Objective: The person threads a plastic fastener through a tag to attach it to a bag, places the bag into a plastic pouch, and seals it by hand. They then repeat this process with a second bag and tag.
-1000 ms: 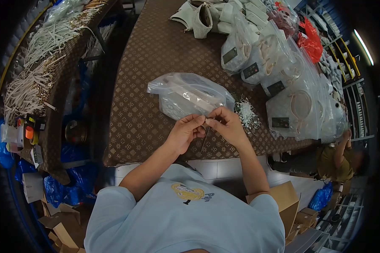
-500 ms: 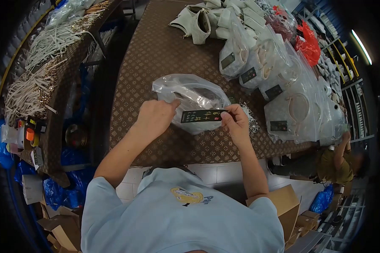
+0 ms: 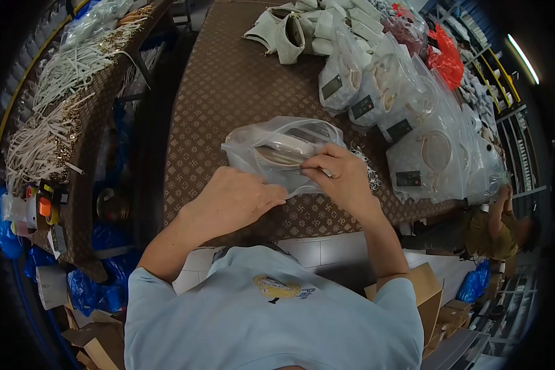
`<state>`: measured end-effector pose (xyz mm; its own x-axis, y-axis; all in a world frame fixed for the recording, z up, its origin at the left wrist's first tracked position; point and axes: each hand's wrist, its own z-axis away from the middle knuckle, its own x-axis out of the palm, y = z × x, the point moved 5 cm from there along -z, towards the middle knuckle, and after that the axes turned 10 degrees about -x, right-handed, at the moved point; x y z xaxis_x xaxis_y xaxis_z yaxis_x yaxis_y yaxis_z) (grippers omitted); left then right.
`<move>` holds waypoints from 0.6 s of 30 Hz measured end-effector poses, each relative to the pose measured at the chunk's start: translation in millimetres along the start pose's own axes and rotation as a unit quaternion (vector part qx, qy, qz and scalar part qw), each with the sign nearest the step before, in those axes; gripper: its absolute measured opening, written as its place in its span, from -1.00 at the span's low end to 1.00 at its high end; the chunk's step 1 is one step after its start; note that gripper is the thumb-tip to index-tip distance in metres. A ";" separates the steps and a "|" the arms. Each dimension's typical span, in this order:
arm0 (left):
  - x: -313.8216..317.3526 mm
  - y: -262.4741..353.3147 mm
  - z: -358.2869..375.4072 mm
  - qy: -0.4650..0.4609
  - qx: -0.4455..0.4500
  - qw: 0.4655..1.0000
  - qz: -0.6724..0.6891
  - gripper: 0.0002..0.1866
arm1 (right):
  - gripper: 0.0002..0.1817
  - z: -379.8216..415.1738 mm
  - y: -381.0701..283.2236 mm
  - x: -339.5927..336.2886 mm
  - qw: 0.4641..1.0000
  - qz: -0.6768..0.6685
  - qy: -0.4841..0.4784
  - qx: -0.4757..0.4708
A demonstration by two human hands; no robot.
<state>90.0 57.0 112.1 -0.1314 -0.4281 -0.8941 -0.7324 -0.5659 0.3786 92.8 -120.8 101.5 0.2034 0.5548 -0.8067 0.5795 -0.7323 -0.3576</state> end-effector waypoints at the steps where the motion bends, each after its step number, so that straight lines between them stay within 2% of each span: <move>1: -2.1 0.2 0.5 0.011 0.007 1.000 0.015 -0.89 | -0.91 -1.7 2.8 1.4 0.999 -0.012 -0.021 0.025; 2: -2.2 0.3 0.7 0.009 0.010 1.000 0.016 -0.89 | -0.91 -2.8 3.8 2.3 0.999 -0.011 -0.020 0.028; 4: -3.4 -0.8 0.4 0.012 0.005 1.000 0.009 -0.89 | -0.83 -5.1 -0.7 7.3 0.989 0.132 -0.062 -0.027; 5: -5.3 -1.0 0.2 0.012 0.007 1.000 0.009 -0.89 | -0.83 -6.0 -1.3 1.7 0.989 0.134 -0.060 -0.026; 7: -11.9 -2.9 1.2 0.033 0.003 0.999 0.034 -0.86 | -0.83 -7.0 0.6 -19.1 0.997 0.020 -0.067 0.011; 8: -12.7 -5.9 1.8 0.034 0.002 0.999 0.034 -0.86 | -0.83 -5.9 3.9 -33.4 0.997 0.021 -0.068 0.010; 10: -19.2 -15.8 1.1 0.075 -0.016 0.992 0.100 -0.87 | -0.80 -1.0 13.5 -75.1 0.995 0.021 0.092 0.031; 13: -25.9 -19.0 -3.9 0.083 -0.030 0.991 0.096 -0.86 | -0.79 5.6 18.1 -80.1 0.991 -0.011 0.118 0.067; 14: -26.9 -20.3 -5.7 0.083 -0.025 0.992 0.094 -0.86 | -0.79 9.2 21.8 -79.0 0.990 -0.009 0.123 0.067; 16: -26.7 -23.7 -9.1 0.075 -0.028 0.994 0.079 -0.85 | -0.81 19.6 38.8 -64.3 0.984 -0.087 0.036 0.152; 17: -30.1 -21.9 -9.9 0.072 -0.023 0.994 0.076 -0.85 | -0.81 21.5 39.7 -68.3 0.983 -0.087 0.042 0.154; 18: -38.0 -23.6 -10.5 0.087 -0.065 0.990 0.091 -0.78 | -0.82 22.7 42.6 -71.8 0.978 -0.116 0.042 0.171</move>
<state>119.3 79.3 139.6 -0.1284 -0.6400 -0.7576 -0.6131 -0.5492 0.5678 85.0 -200.9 133.5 0.1701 0.7411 -0.6495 0.3232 -0.6646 -0.6737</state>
